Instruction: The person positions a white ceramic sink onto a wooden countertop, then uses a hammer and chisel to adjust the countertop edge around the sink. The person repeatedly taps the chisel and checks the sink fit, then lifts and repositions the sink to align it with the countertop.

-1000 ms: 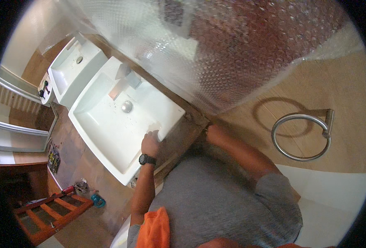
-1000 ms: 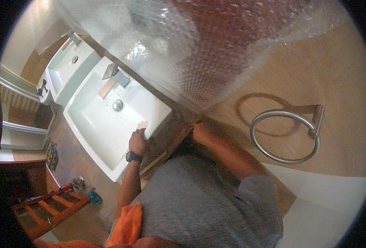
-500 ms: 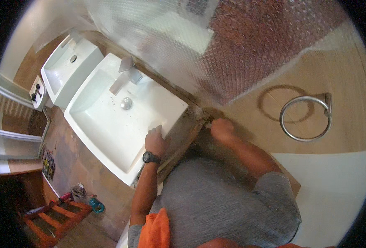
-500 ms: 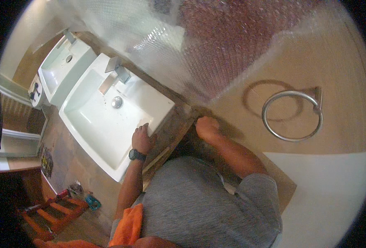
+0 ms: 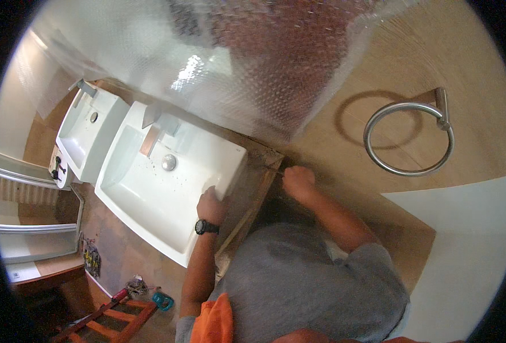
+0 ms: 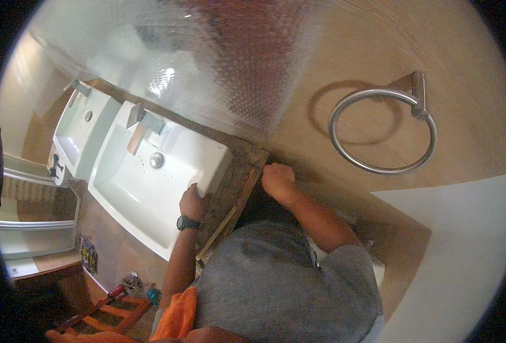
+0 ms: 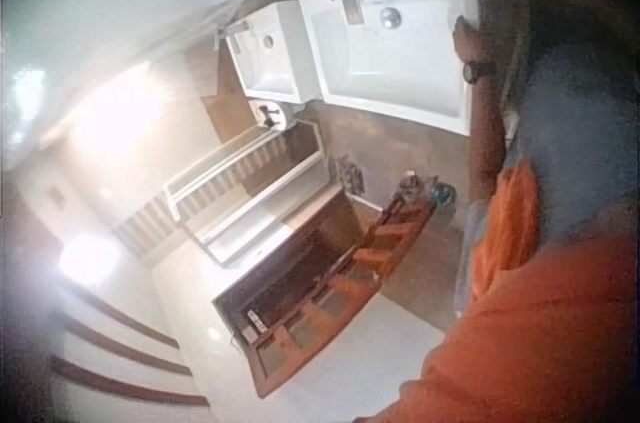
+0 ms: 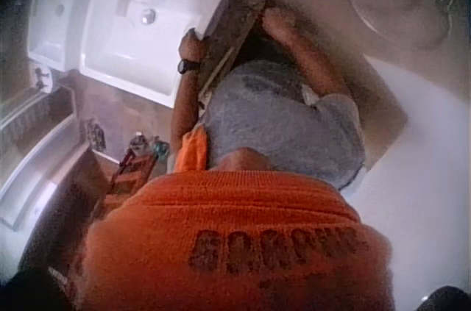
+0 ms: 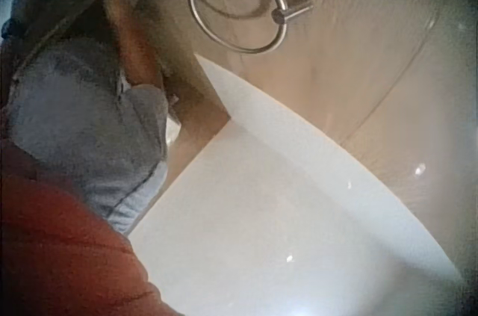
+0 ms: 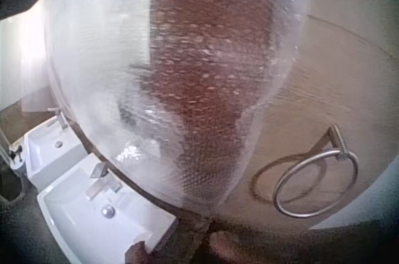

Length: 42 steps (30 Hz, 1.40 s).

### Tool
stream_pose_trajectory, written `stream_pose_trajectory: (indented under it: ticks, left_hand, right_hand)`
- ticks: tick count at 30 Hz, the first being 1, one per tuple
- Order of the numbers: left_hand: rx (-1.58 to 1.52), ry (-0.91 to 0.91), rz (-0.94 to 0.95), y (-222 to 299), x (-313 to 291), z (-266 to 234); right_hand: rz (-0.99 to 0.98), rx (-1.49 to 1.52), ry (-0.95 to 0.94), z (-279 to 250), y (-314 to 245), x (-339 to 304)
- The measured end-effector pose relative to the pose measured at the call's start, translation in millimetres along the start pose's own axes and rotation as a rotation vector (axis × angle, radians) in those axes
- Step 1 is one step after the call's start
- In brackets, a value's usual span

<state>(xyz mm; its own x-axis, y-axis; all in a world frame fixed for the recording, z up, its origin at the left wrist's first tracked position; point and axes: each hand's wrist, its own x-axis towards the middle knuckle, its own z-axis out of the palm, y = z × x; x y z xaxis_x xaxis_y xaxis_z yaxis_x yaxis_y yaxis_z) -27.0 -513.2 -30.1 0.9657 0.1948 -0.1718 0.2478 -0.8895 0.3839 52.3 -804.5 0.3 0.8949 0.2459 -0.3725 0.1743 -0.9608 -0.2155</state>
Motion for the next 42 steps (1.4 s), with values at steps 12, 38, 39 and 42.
stream_pose_trajectory:
  ticks: [12, 38, 39, 42]
  left_hand:
    - [0.060, 0.045, -0.064, 16.3, -2.2, -1.6]
    - [0.160, 0.157, 0.151, 18.8, -11.5, 11.9]
    - [0.179, 0.139, 0.133, 14.2, -11.2, 14.4]
    - [0.222, 0.183, 0.186, 8.9, -13.4, 16.5]
  right_hand:
    - [-0.373, -0.158, 0.182, 14.7, 16.9, 43.5]
    - [-0.189, 0.092, 0.225, 90.5, 77.3, 2.0]
    - [-0.192, 0.132, 0.178, 77.6, 78.0, -7.6]
    - [-0.165, 0.362, 0.160, 65.6, 85.9, -25.8]
